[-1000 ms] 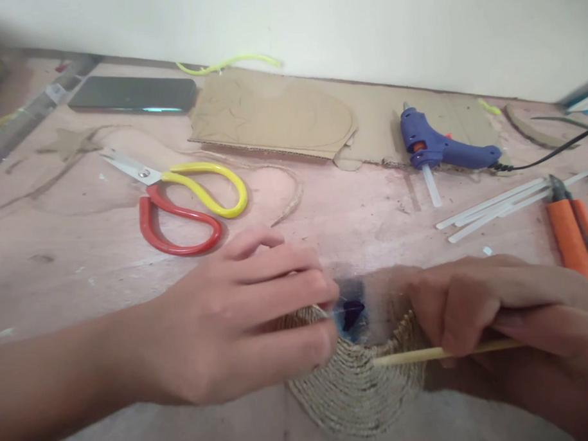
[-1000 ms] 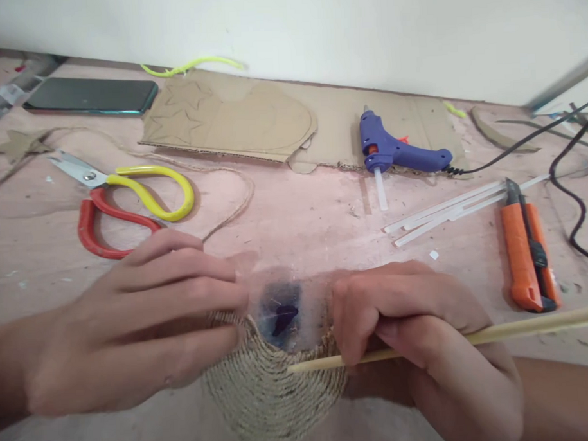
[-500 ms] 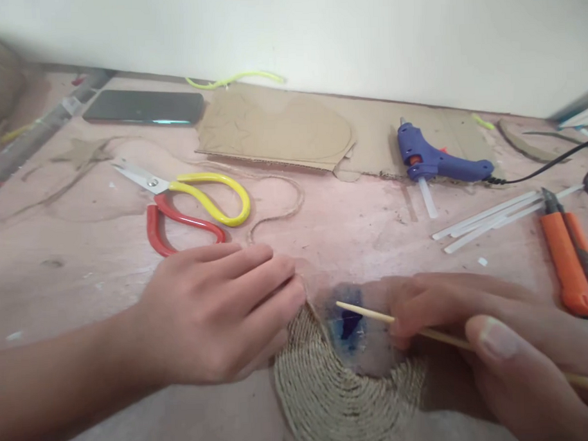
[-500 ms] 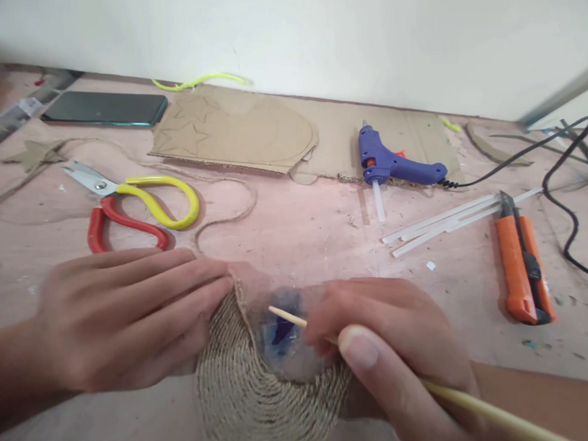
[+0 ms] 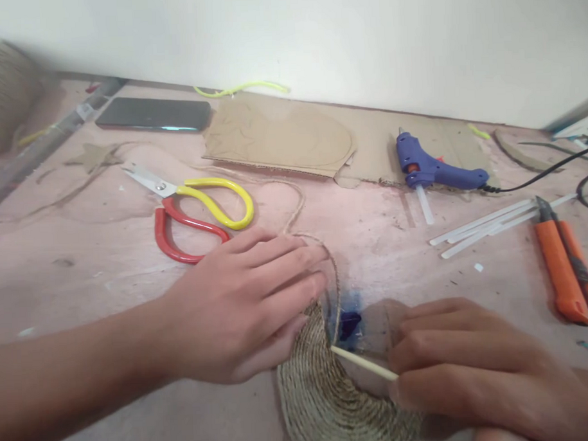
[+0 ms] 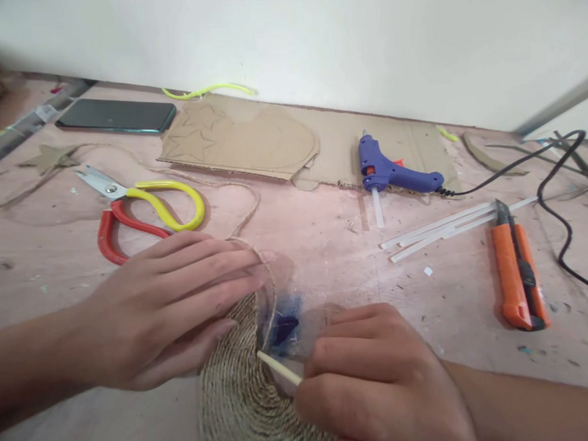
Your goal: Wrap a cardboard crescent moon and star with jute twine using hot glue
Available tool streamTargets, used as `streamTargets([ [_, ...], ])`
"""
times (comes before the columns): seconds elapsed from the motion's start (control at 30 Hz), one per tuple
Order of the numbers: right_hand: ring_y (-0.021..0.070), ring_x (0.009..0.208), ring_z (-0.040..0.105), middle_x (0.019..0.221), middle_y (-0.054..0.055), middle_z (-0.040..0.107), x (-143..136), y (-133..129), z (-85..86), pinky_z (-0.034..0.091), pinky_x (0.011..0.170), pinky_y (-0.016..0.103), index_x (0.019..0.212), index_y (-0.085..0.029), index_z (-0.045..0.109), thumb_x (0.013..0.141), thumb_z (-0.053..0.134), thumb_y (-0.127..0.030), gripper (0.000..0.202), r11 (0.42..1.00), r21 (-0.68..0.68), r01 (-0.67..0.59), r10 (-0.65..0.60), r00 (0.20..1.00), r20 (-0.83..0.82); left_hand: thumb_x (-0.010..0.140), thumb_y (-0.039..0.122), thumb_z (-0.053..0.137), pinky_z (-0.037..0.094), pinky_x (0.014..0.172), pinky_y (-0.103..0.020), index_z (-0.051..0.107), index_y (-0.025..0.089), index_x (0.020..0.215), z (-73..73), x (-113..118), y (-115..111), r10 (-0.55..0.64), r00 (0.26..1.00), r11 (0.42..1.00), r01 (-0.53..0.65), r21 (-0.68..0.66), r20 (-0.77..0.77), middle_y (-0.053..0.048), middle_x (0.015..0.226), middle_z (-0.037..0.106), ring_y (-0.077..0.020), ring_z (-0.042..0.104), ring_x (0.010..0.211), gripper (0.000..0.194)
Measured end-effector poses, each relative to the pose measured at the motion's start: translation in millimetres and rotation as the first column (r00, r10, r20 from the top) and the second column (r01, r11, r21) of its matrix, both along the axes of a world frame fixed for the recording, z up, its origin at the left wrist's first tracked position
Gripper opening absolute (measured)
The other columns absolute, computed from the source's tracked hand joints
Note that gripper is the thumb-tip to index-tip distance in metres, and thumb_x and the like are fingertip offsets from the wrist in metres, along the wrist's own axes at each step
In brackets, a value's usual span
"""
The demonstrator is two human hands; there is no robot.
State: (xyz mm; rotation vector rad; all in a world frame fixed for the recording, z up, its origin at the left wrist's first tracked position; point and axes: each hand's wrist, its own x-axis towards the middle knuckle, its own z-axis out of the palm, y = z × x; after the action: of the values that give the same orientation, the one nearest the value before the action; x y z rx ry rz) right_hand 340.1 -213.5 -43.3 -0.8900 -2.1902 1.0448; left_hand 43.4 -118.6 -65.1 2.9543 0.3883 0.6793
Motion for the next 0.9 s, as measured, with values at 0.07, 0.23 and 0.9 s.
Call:
streamTargets([
  [0.07,0.0223,0.068,0.073,0.074,0.005,0.073,0,1,1.7,0.066,0.075,0.036,0.104,-0.026,0.078,0.119,0.043,-0.046,0.043,0.998,0.057,-0.035,0.034,0.999,0.021,0.112,0.028,0.049,0.047,0.11,-0.047,0.066,0.013,0.134,-0.2,0,1,-0.001,1.0,0.997,-0.001,-0.074,-0.025,-0.016,0.144,0.078,-0.0317,0.071,0.129,0.032],
  [0.23,0.0276,0.071,0.071,0.076,0.007,0.069,-8,5,-2.6,0.062,0.063,0.039,0.101,-0.03,0.081,0.102,0.07,-0.066,0.037,0.994,-0.071,0.088,-0.099,0.981,-0.166,0.106,0.024,0.056,0.048,0.09,-0.045,0.067,0.018,0.118,-0.3,-4,4,-0.035,0.998,0.984,0.042,-0.172,0.047,-0.011,0.118,0.083,-0.0278,0.073,0.102,0.017],
  [0.9,0.0144,0.062,0.064,0.071,0.0,0.067,6,9,-7.9,0.057,0.068,0.031,0.095,-0.024,0.073,0.123,0.037,-0.045,0.05,0.99,-0.127,-0.053,0.023,0.973,-0.23,0.113,0.044,0.055,0.062,0.073,-0.038,0.073,0.02,0.087,13.4,2,1,-0.323,0.946,0.927,0.319,-0.195,0.012,-0.012,0.097,0.08,-0.0249,0.073,0.078,0.04],
])
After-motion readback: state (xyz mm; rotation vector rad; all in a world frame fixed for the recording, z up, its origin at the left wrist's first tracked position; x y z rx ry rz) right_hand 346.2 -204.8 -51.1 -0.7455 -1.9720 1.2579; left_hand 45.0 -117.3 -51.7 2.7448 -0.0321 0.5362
